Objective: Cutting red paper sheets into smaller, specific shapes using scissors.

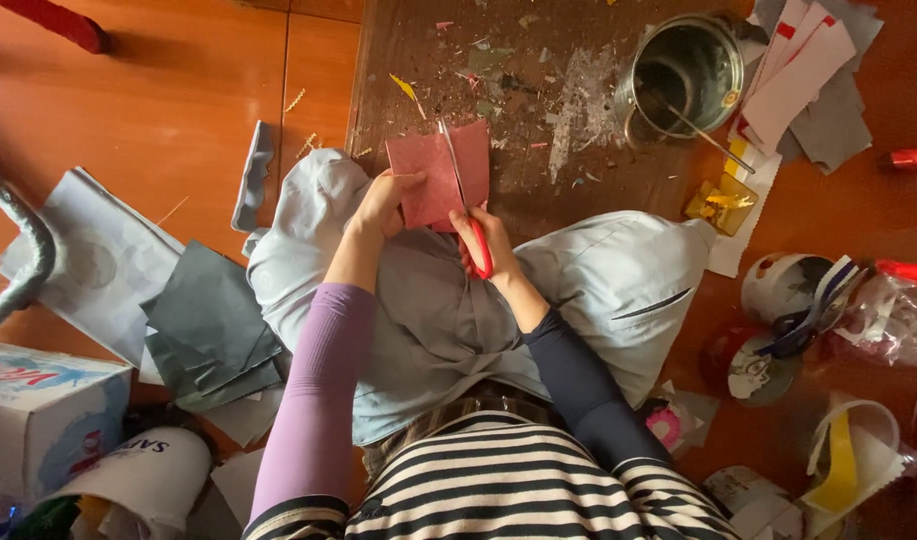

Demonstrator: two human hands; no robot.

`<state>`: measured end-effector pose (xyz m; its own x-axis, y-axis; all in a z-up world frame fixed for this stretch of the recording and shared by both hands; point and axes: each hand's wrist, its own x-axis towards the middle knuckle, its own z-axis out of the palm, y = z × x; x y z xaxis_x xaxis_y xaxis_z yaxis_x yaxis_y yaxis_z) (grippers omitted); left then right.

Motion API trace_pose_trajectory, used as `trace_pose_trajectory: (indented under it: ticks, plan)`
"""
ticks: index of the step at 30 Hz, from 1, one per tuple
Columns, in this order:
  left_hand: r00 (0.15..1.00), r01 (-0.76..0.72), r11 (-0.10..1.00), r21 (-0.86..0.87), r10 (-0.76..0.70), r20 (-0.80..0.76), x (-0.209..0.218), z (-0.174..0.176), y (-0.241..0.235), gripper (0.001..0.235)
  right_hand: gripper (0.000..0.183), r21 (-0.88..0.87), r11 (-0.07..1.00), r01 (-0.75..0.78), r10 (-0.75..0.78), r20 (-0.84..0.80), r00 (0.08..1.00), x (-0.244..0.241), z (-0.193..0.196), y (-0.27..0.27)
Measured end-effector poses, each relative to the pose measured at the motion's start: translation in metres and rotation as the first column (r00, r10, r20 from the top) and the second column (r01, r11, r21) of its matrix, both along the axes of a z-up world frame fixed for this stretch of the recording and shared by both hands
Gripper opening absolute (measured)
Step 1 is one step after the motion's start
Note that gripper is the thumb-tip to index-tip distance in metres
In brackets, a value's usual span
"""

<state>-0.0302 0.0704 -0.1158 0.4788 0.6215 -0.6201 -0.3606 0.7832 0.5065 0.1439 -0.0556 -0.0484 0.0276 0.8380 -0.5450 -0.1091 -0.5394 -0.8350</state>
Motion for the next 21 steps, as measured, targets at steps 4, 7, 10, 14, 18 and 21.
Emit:
trace_pose_trajectory:
  ticks: [4,7,10,14,18,21]
  plan:
    - [0.999,0.012,1.000,-0.009,-0.012,-0.032,-0.001,0.011,-0.001,0.021,0.041,-0.022,1.000,0.018,-0.016,0.096,0.995,-0.003,-0.010,-0.001]
    - [1.000,0.024,1.000,-0.005,-0.024,0.013,-0.004,0.007,-0.002,0.022,0.043,0.032,0.999,0.024,-0.027,0.079,0.997,-0.003,-0.018,-0.003]
    - [0.999,0.000,1.000,0.023,-0.001,0.042,-0.005,0.009,-0.002,0.023,0.040,0.082,0.996,0.042,-0.043,0.010,0.999,-0.001,-0.018,-0.005]
    - [0.995,-0.060,0.993,0.102,0.050,0.090,-0.008,0.038,-0.010,0.023,0.036,0.276,0.950,0.147,-0.072,-0.264,0.962,0.008,-0.049,-0.008]
    - [0.987,0.050,0.993,0.109,-0.066,0.149,-0.008,0.050,-0.018,0.027,0.037,0.344,0.913,0.218,-0.128,-0.265,0.956,0.012,0.000,-0.005]
    - [0.961,0.197,0.959,0.204,-0.230,0.152,-0.004,0.054,-0.027,0.034,0.042,0.513,0.843,0.162,-0.126,-0.106,0.986,0.014,0.017,-0.003]
